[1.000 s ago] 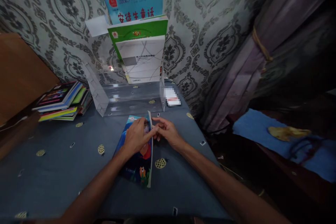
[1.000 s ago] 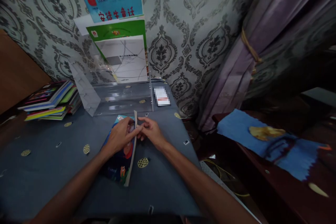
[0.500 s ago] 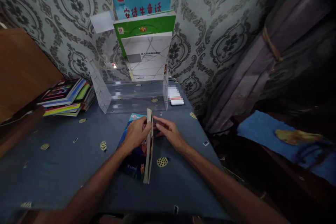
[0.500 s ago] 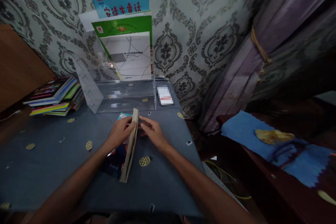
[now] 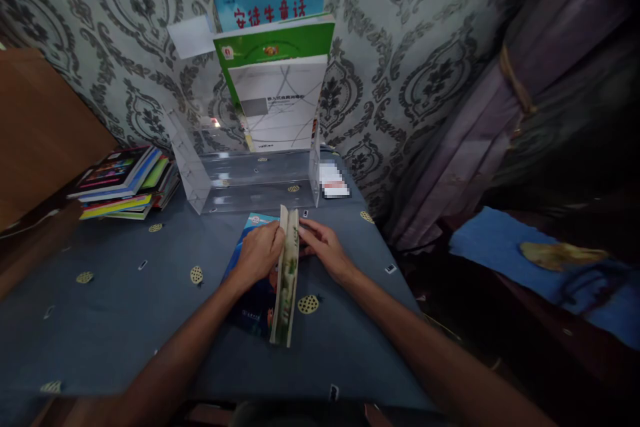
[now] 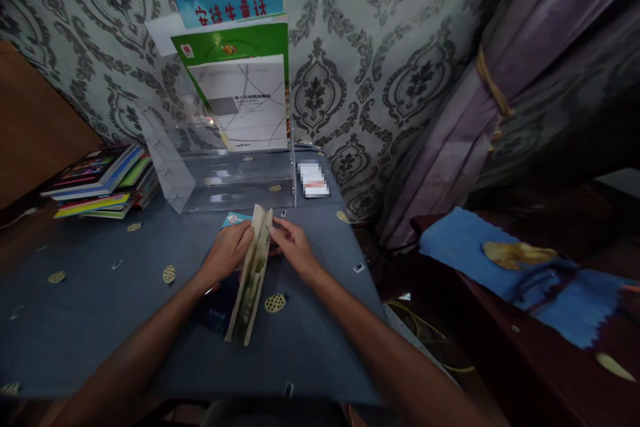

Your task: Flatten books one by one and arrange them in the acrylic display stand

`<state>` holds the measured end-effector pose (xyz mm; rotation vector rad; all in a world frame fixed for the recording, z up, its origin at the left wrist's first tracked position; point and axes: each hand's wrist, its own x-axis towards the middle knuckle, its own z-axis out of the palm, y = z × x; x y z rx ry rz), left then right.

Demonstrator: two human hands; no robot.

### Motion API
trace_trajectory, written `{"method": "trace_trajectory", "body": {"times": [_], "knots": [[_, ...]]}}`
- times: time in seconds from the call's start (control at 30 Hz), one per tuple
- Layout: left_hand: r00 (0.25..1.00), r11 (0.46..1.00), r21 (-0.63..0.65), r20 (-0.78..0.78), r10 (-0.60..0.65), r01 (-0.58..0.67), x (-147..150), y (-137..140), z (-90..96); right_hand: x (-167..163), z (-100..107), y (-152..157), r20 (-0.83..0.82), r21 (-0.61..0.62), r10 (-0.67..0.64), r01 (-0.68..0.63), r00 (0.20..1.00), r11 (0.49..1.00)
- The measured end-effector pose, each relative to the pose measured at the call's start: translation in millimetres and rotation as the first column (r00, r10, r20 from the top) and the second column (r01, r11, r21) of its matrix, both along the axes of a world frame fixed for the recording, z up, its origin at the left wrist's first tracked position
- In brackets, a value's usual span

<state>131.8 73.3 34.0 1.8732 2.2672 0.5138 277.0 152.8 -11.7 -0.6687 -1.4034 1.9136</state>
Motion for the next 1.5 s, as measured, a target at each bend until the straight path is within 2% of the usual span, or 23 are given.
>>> {"method": "trace_trajectory", "body": {"times": [0.2,0.3,0.43,0.57,0.67,0.77,0.93,1.03,1.17,1.33,1.43,1.5], "knots": [[0.999,1.000,0.000,-0.031,0.014,-0.014,5,-2,3.6,0,1,1,0.019,0.001,-0.002,0.002,1.000,1.000],[0.998,0.999,0.042,-0.056,0.000,0.002,11,-3,1.5,-1,-1,2,0.030,-0.003,-0.008,0.009,1.000,1.000],[0.983,0.995,0.085,-0.177,-0.039,0.055,22,-7,-7.5,-1,-3,6,0.062,-0.001,-0.053,0.053,0.997,0.999],[0.952,0.995,0.053,-0.300,-0.065,0.084,28,-10,-16.1,-9,-2,17,0.197,0.051,-0.162,0.155,0.967,0.987],[0.950,0.991,0.052,-0.295,-0.104,0.125,21,-10,-17.9,-19,0,30,0.288,0.080,-0.211,0.196,0.934,0.977],[0.953,0.971,0.070,-0.218,-0.209,0.229,5,-13,-16.6,-27,1,43,0.356,0.094,-0.241,0.221,0.903,0.971],[0.887,0.889,0.009,-0.072,-0.456,0.458,-10,-44,-12.4,-36,-2,59,0.461,0.156,-0.293,0.248,0.838,0.956],[0.837,0.840,-0.030,-0.079,-0.542,0.541,-3,-73,-12.7,-38,-2,63,0.496,0.201,-0.309,0.239,0.811,0.950],[0.836,0.855,-0.052,-0.188,-0.516,0.516,10,-98,-22.4,-39,-1,62,0.518,0.263,-0.330,0.220,0.790,0.939],[0.836,0.872,-0.006,-0.280,-0.471,0.490,16,-106,-35.1,-37,2,58,0.523,0.326,-0.341,0.186,0.781,0.927],[0.821,0.856,0.058,-0.324,-0.470,0.513,17,-108,-36.1,-31,6,52,0.552,0.465,-0.382,0.107,0.741,0.879],[0.829,0.851,0.103,-0.312,-0.464,0.514,17,-109,-35.2,-25,7,45,0.570,0.609,-0.467,0.033,0.676,0.792]]}}
